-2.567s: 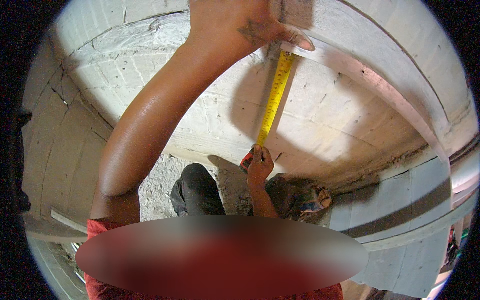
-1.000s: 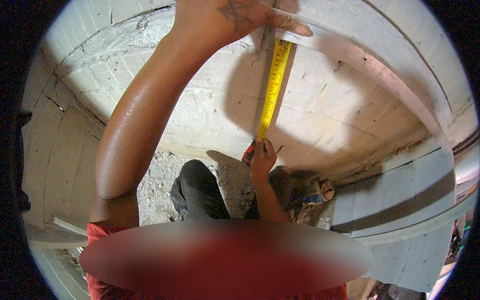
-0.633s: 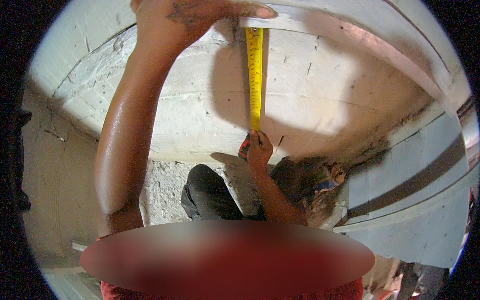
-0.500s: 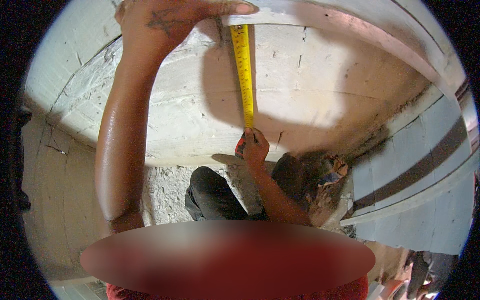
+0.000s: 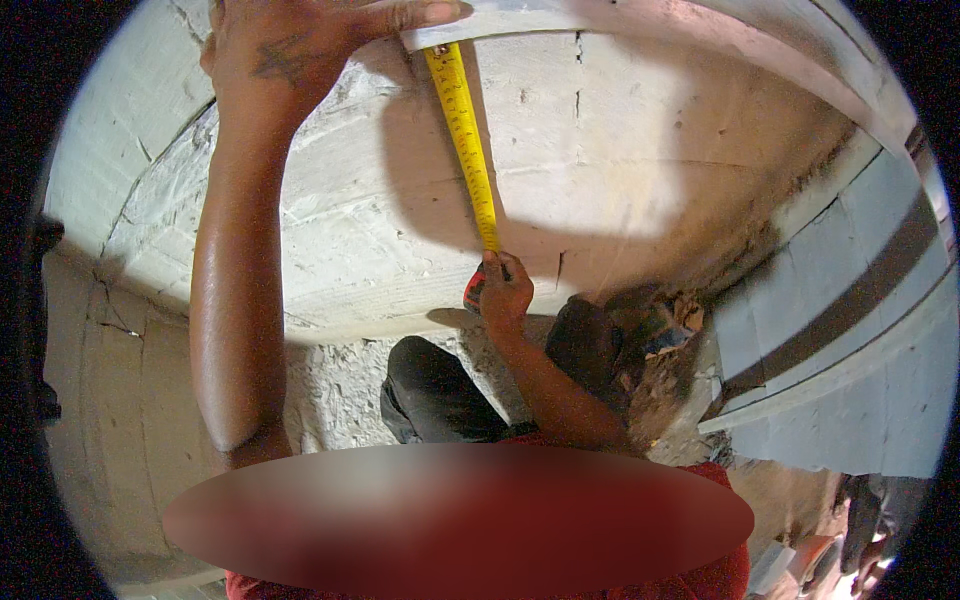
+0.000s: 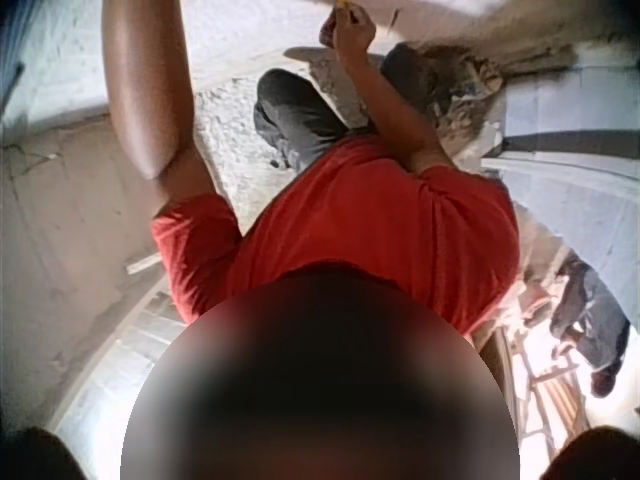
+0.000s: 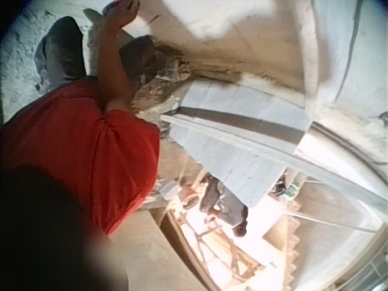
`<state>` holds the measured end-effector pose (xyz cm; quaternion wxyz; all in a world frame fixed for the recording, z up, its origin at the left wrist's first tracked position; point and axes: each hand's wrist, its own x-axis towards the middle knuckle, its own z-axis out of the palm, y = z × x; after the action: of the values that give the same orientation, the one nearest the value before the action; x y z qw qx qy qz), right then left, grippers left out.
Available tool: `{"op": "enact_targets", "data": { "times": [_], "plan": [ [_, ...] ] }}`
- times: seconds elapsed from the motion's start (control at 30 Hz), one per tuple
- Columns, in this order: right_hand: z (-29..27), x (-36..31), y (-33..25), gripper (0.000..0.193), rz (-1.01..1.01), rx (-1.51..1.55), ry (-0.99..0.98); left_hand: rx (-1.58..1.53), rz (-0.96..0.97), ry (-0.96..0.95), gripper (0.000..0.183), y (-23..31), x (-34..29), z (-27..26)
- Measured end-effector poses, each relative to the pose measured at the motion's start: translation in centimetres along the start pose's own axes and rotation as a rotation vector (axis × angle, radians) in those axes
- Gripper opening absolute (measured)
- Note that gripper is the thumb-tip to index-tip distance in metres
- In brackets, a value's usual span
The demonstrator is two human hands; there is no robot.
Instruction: The person measures a wall opening with a tape measure, then cuts a metal frame piece with tin snips. They repeatedly measure and trim the frame to fit the opening, handling the metal pieces and tools on the floor.
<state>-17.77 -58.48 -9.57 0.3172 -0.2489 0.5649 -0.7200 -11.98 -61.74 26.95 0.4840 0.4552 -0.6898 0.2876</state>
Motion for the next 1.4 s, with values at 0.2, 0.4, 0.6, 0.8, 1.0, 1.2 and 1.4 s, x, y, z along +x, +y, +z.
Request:
{"op": "enact_targets", "data": {
  "times": [0.2, 0.4, 0.6, 0.8, 1.0, 1.2, 1.4],
  "plan": [
    [0.7, -0.4, -0.3, 0.022, 0.044, 0.010, 0.065, -0.018, 0.004, 0.001, 0.125, 0.2, 0.0, 0.3],
    [1.0, -1.0, -1.4, 0.022, -0.050, 0.018, 0.090, -0.008, 0.011, 0.021, 0.126, 0.7, 0.2, 0.1],
    [1.3, -1.1, -1.1, 0.023, 0.063, 0.081, 0.067, 0.112, -0.078, -0.148, 0.098, 0.5, 0.6, -1.0],
    [1.8, -0.9, -0.6, 0.021, -0.021, 0.063, 0.117, 0.171, 0.023, -0.424, 0.066, -1.7, 1.4, -0.7],
    [1.8, -0.9, -0.6, 0.019, -0.060, 0.069, 0.108, -0.462, -0.278, -0.611, 0.079, 0.1, 0.4, -2.0],
    [1.7, -1.0, -0.8, 0.019, 0.061, 0.129, 0.077, -0.597, -0.459, -0.489, 0.082, 2.2, -1.6, -1.6],
    [1.8, -0.7, -0.5, 0.019, 0.091, 0.172, 0.069, -0.729, -0.530, -0.540, 0.089, 1.3, -2.1, 0.4]
  ]
}}
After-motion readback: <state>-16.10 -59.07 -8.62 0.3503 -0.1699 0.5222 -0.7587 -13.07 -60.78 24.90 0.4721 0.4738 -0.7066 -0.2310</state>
